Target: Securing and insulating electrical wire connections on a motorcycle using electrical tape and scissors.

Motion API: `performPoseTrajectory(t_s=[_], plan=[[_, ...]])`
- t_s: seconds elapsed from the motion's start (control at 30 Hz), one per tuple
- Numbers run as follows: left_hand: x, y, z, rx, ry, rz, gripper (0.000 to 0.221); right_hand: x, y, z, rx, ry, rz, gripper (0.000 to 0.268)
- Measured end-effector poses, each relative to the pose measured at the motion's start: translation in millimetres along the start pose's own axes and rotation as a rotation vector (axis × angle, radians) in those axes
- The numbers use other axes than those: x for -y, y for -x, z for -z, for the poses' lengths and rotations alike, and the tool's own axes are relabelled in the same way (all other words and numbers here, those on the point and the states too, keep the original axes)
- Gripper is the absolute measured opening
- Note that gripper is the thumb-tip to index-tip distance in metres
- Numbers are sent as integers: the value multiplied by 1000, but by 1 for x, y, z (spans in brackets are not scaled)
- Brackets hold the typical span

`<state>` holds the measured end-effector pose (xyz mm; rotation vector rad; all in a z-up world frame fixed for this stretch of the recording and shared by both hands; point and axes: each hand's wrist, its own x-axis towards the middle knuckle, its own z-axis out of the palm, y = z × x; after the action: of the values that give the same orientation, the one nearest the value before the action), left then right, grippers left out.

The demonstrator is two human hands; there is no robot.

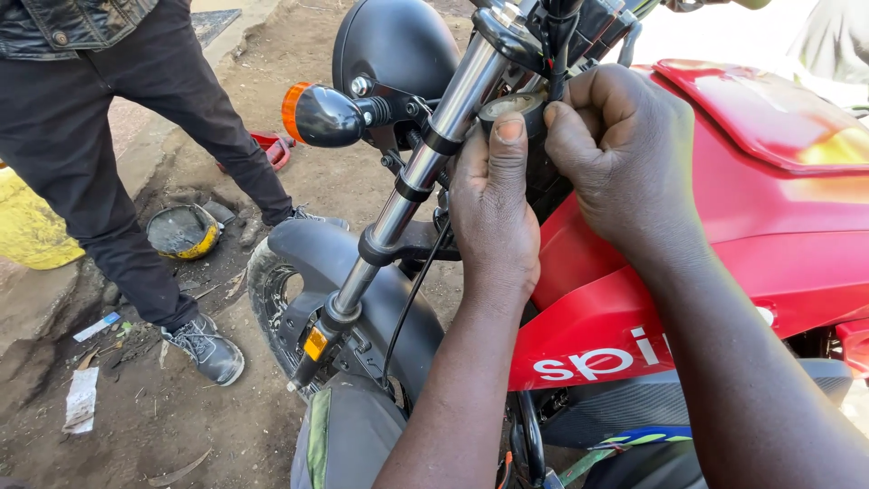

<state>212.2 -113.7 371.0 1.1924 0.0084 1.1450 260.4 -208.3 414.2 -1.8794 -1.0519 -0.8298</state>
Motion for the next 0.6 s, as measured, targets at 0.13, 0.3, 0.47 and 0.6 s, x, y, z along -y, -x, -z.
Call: performPoseTrajectory(t_s=[0.13,0.3,0.47,0.6], plan=[[-14,-1,-2,-37,-109,30,56,0,2,-6,-41,79,50,15],[-19,-9,-5,-119,-417,107,60,1,3,-8,-70,145,80,17],[-12,-11,-16,-274,-470,106,54,-1,6,1,-8,72,164,17],[2,-11,-19,-397,-643,-171,43,-1,9,7,22,-6,203,15]])
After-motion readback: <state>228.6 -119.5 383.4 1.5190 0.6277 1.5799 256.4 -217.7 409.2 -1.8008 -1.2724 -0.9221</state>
